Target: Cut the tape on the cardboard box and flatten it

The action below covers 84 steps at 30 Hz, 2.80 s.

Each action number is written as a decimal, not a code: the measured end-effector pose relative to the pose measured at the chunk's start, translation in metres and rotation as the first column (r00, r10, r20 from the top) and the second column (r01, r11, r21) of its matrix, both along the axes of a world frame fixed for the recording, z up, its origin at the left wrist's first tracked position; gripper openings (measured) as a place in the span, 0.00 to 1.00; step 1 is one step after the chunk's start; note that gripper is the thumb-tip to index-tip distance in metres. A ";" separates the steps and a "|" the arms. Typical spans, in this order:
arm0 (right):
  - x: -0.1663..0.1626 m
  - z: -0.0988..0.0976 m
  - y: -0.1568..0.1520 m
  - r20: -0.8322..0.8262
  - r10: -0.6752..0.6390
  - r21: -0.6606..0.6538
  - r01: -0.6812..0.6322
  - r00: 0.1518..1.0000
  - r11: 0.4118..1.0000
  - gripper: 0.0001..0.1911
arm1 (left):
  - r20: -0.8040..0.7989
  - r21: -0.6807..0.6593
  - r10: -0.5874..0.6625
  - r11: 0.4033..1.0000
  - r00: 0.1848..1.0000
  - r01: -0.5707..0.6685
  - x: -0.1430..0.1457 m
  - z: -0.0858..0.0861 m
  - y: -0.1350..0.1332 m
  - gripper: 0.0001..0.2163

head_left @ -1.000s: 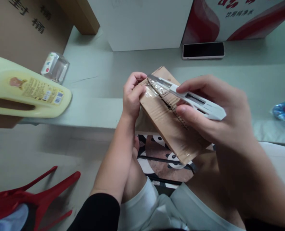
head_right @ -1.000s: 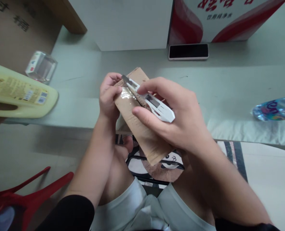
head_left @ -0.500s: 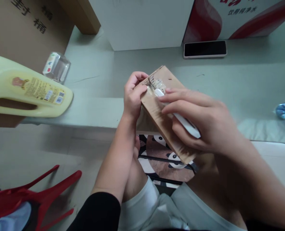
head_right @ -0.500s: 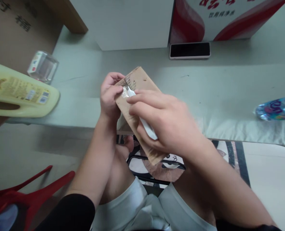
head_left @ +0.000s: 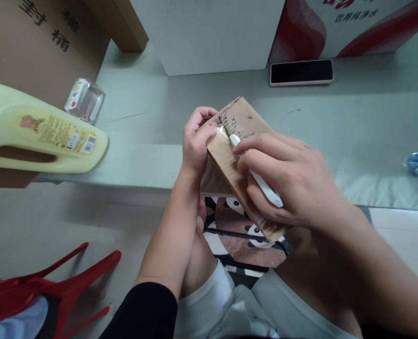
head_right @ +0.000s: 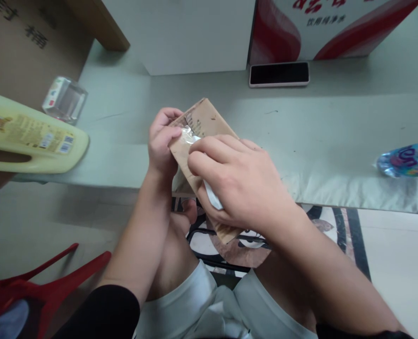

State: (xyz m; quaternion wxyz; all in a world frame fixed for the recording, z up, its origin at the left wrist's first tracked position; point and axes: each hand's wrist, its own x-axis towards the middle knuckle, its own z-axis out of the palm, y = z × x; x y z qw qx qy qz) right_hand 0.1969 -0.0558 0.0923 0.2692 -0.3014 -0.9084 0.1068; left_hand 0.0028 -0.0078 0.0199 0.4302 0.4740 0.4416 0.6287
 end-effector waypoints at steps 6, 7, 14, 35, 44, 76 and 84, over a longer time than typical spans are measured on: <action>0.004 0.002 0.001 -0.198 0.024 -0.002 -0.025 0.980 1.000 0.01 | 0.001 0.028 0.007 1.000 1.000 -0.007 0.000 -0.001 0.000 0.06; 0.004 0.003 0.000 -0.209 0.013 -0.010 -0.015 0.978 1.000 0.02 | -0.006 0.032 0.014 0.999 1.000 -0.014 0.000 -0.002 0.000 0.07; 0.006 0.007 -0.003 -0.254 -0.019 -0.145 -0.018 0.967 0.989 0.06 | -0.058 0.025 0.062 0.998 0.996 -0.061 0.002 -0.002 -0.001 0.06; 0.007 0.007 -0.001 -0.328 -0.067 -0.162 0.014 0.942 0.987 0.07 | -0.049 0.027 0.073 0.997 0.996 -0.072 0.003 -0.003 0.001 0.07; 0.006 0.007 -0.001 -0.314 -0.109 -0.194 0.049 0.943 0.980 0.08 | -0.084 0.020 0.090 0.996 0.992 -0.089 0.003 -0.008 0.003 0.08; 0.012 0.006 -0.003 -0.706 -0.313 -0.428 -0.030 0.636 0.903 0.09 | -0.272 0.428 0.343 0.880 0.899 -0.206 -0.008 -0.011 0.000 0.18; 0.033 0.021 -0.006 -0.501 -0.217 -0.297 0.069 0.838 0.953 0.02 | -0.293 0.357 0.285 0.918 0.913 -0.172 -0.006 0.000 -0.001 0.20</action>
